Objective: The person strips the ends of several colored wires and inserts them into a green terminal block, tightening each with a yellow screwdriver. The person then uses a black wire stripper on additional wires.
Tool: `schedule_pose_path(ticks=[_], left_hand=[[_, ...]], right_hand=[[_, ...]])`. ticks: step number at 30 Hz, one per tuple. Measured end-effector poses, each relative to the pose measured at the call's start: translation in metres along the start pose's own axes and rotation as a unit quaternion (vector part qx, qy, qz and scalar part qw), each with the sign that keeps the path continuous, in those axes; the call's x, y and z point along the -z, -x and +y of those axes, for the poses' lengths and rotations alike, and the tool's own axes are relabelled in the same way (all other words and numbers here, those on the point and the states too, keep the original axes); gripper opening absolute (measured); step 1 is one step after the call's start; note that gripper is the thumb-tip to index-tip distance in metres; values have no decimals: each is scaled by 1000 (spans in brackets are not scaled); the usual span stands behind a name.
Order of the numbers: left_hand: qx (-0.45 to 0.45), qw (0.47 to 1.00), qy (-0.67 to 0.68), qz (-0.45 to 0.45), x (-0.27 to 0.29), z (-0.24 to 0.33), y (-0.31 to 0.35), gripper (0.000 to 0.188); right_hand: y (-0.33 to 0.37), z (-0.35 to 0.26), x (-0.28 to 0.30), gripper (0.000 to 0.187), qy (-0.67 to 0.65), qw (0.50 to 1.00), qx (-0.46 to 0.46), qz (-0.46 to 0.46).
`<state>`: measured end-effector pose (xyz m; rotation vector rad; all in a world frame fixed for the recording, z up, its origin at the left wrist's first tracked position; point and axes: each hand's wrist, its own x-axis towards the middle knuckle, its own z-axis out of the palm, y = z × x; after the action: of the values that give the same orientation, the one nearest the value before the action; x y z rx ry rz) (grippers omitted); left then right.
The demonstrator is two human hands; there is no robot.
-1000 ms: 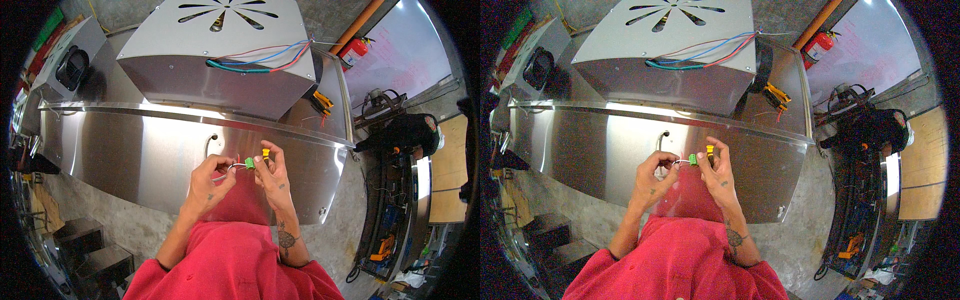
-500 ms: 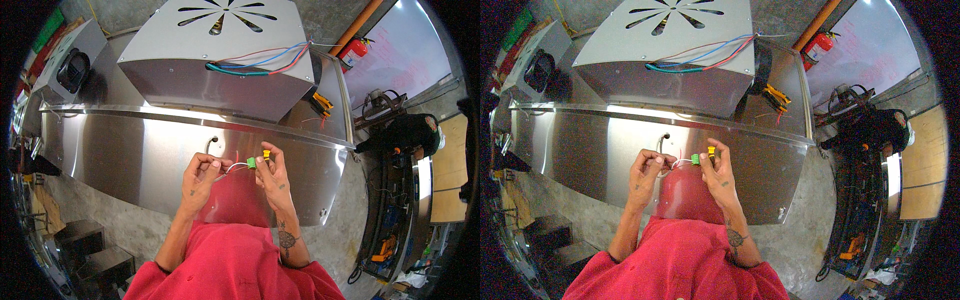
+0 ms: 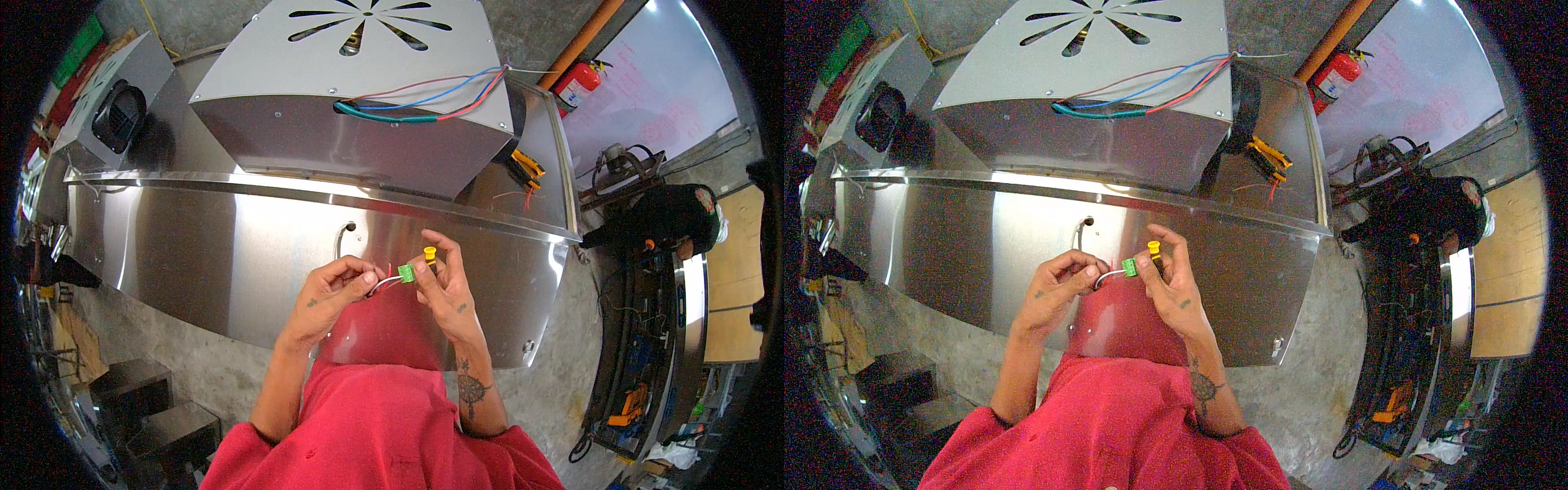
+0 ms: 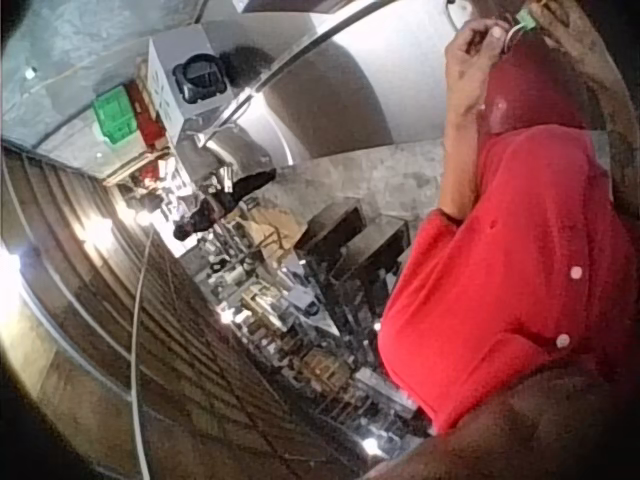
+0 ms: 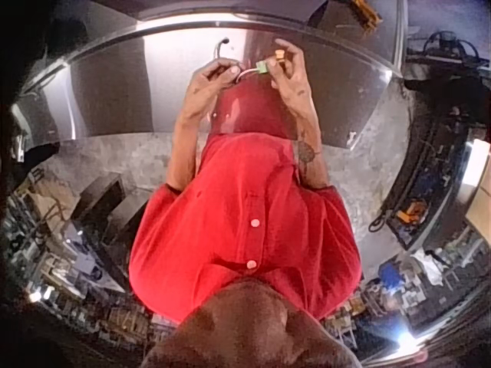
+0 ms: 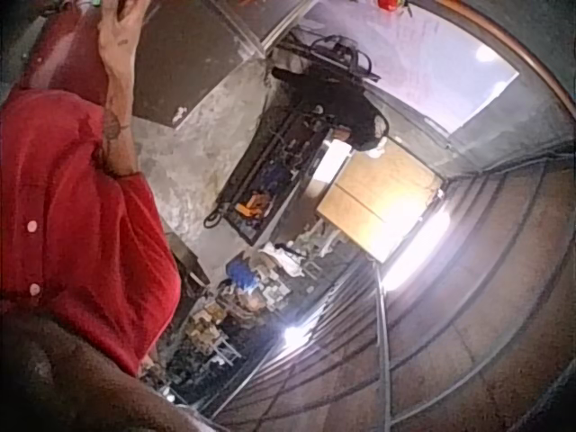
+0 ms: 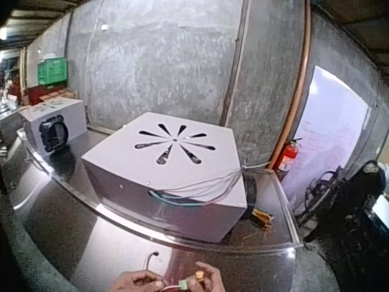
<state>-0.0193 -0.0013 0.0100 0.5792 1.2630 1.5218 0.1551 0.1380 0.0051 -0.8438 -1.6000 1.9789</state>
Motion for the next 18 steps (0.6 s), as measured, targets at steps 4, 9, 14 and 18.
schedule_pose_path(ticks=[4, 9, 14, 18], left_hand=[[5, 999, 36, -26, 2, 1, -2, 18], [26, 989, 135, -45, 7, -4, -7, 14], [27, 983, 172, -58, 11, -10, -10, 13], [16, 981, 186, -57, 11, -12, -10, 14]], right_hand=[[1, -4, 0, 56, -10, 1000, -11, -4], [0, -4, 1, 56, -39, 999, -10, -21], [0, -3, 2, 55, -54, 998, -23, -22], [0, -5, 0, 55, -52, 998, -30, -17]])
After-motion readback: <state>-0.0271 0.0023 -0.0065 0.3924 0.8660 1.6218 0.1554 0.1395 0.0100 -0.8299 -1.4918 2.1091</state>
